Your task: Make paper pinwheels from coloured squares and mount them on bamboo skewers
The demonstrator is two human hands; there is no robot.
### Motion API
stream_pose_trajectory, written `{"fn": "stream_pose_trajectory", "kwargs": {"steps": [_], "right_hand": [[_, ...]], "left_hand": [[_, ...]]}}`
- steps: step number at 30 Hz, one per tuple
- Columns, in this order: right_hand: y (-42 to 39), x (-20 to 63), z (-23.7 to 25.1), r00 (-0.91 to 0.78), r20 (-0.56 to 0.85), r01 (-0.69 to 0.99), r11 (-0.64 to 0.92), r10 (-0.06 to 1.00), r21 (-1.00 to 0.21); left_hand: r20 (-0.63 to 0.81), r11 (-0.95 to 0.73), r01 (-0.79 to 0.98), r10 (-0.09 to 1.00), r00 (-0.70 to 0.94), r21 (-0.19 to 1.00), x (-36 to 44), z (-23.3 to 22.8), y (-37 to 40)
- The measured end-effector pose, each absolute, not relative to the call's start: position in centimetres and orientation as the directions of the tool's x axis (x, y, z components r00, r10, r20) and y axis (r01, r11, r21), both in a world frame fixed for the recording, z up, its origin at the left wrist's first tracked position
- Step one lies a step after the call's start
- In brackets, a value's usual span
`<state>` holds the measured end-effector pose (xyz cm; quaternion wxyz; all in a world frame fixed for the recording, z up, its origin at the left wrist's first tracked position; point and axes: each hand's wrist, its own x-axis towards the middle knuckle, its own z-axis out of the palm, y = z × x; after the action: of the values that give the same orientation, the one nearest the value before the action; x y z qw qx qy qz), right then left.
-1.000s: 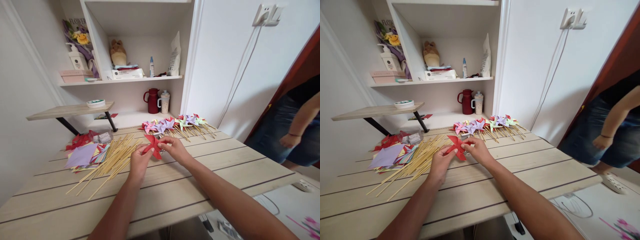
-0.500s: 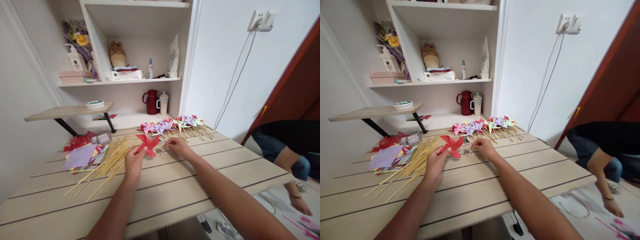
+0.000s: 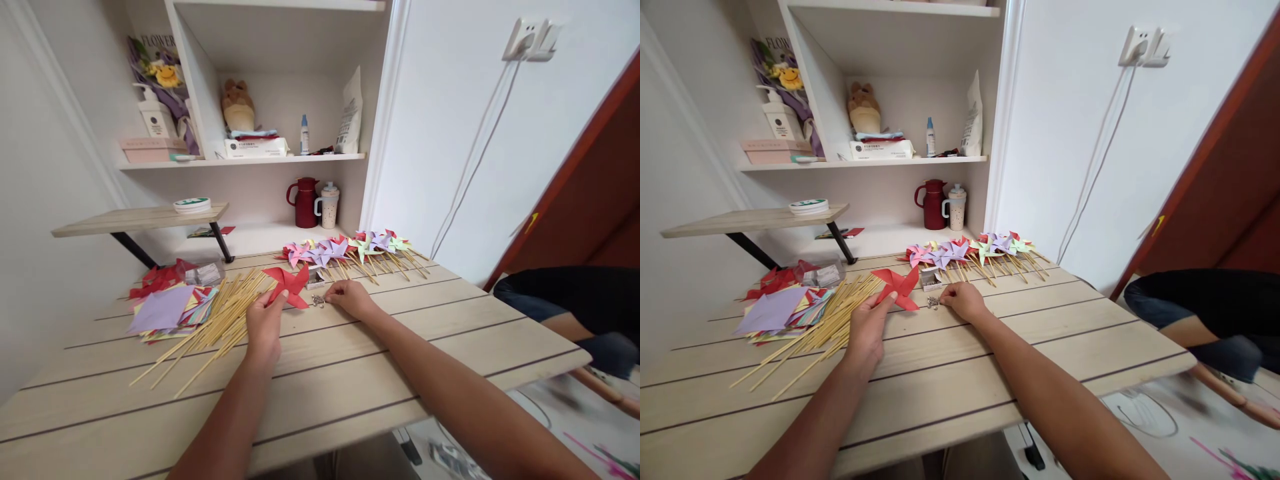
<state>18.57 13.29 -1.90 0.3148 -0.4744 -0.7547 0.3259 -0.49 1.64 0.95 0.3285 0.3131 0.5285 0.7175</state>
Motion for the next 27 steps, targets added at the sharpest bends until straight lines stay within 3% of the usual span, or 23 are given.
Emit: {"fn": "stream_pose_trajectory", "kwargs": {"steps": [13, 27], "right_hand": [[12.8, 19.5, -0.9, -0.511, 0.027, 0.494, 0.320, 0.859, -0.809], [13.5, 19.5, -1.4, -0.427, 0.056, 0.503, 0.288, 0.903, -0.815]], "left_hand": [[0.081, -0.223, -0.171, 0.803, -0.590, 0.960, -0.5, 0.9, 1.6], [0.062, -0.214, -0.197, 0.813, -0.579, 0.957, -0.4, 1.0, 1.6]]}}
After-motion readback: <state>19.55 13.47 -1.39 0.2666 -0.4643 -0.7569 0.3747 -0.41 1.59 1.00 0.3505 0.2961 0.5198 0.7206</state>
